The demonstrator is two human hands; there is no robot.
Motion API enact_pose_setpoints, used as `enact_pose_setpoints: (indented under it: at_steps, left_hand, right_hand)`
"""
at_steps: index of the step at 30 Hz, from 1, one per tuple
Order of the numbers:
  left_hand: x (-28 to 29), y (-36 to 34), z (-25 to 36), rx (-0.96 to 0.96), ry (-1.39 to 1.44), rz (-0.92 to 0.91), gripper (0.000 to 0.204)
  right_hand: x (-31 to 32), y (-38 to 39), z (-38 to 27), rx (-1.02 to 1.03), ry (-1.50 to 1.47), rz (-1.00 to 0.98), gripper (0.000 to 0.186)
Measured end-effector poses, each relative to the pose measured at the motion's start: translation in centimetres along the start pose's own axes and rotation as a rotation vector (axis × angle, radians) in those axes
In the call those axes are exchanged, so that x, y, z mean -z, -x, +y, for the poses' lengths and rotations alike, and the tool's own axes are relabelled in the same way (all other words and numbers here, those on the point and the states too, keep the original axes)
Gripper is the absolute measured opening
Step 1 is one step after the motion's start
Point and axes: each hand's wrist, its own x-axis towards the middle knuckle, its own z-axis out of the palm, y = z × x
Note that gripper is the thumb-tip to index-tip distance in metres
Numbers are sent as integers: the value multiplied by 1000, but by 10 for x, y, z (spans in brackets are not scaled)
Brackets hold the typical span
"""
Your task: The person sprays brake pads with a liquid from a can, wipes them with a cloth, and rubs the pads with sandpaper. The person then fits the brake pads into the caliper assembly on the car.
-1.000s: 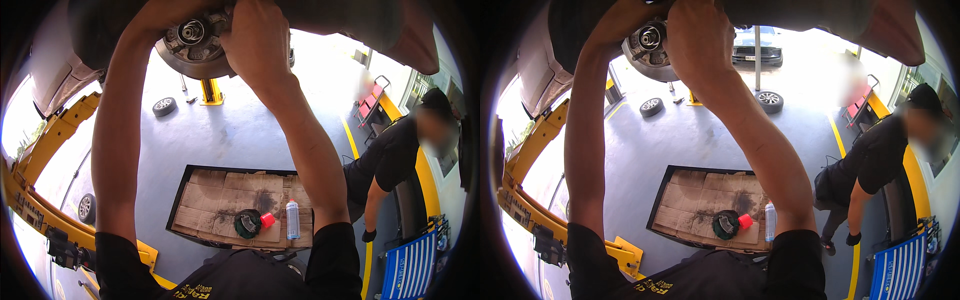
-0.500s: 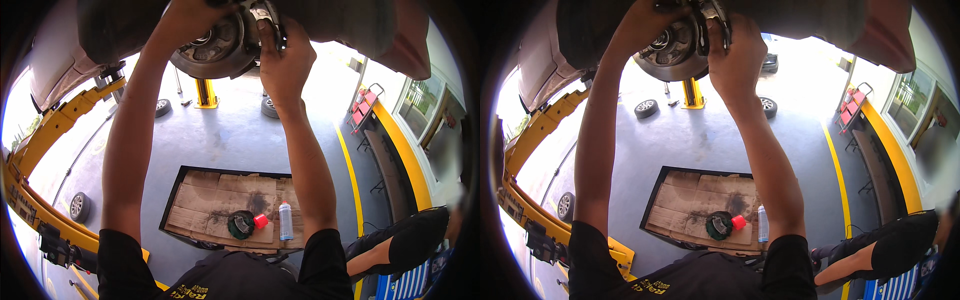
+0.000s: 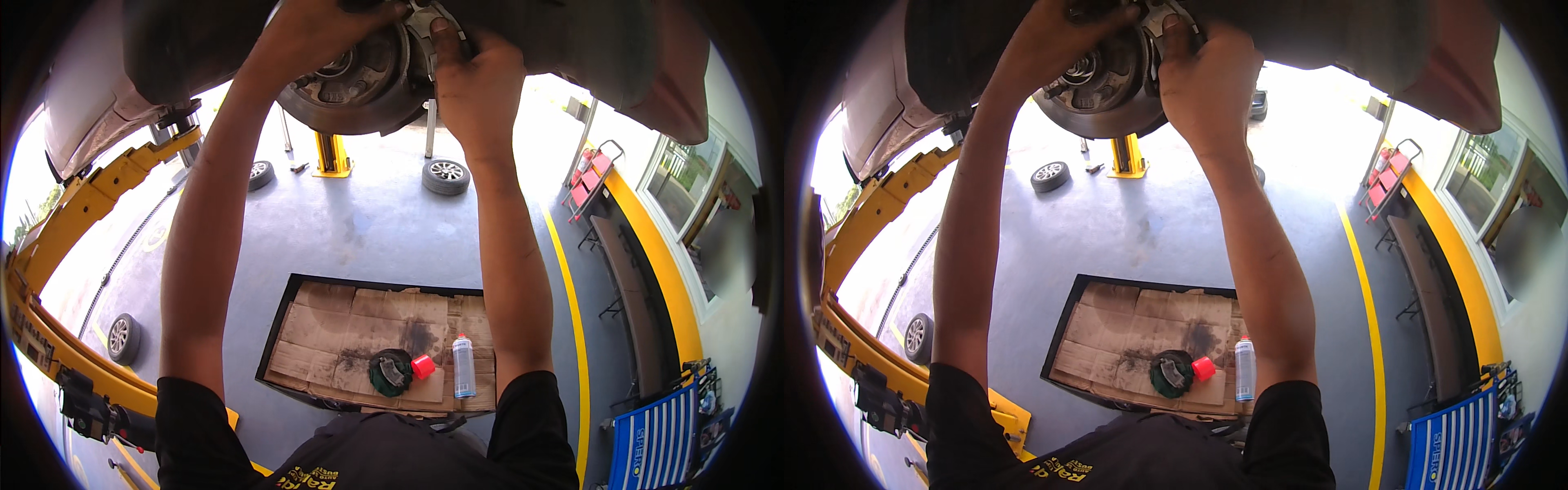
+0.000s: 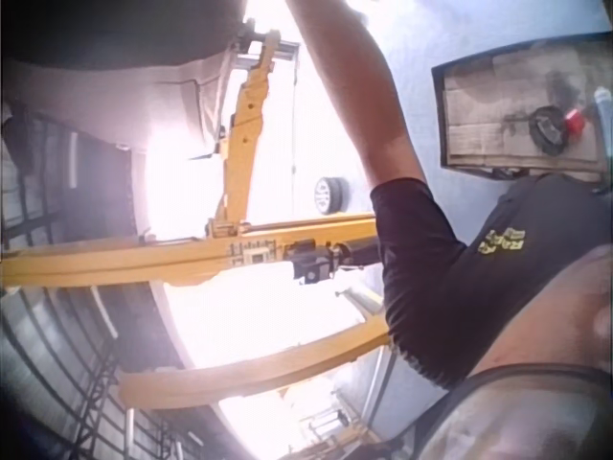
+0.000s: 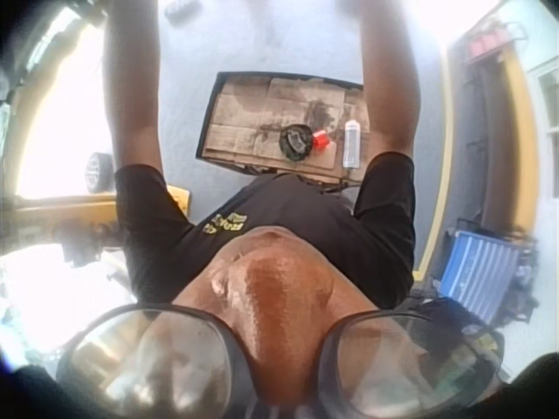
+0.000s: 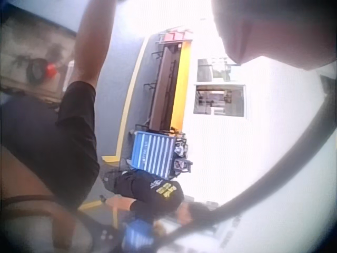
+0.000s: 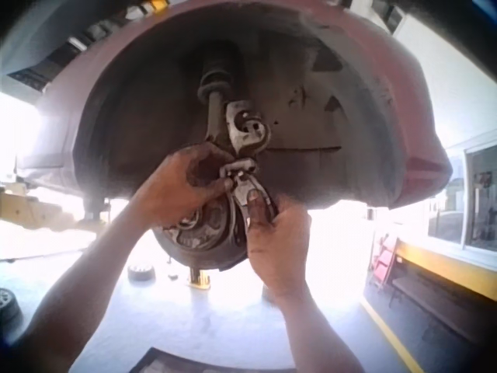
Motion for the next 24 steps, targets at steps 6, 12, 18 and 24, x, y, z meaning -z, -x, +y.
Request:
enact_pose_setpoints:
  at_steps: [6, 12, 18, 24]
  left_hand:
    - [-1, 1, -3, -65, 11, 34, 34]
    - [-7, 7, -4, -172, 87, 104, 33]
    - [-9, 15, 14, -132, -15, 182, 29]
    - [-18, 22, -5, -389, 75, 312, 31]
  right_hand:
    - [4, -7, 0, -22, 75, -110, 24]
    - [6, -8, -1, -104, -27, -159, 25]
    - [-5, 4, 16, 464, 281, 200, 21]
    - [9, 17, 16, 513, 348, 183, 21]
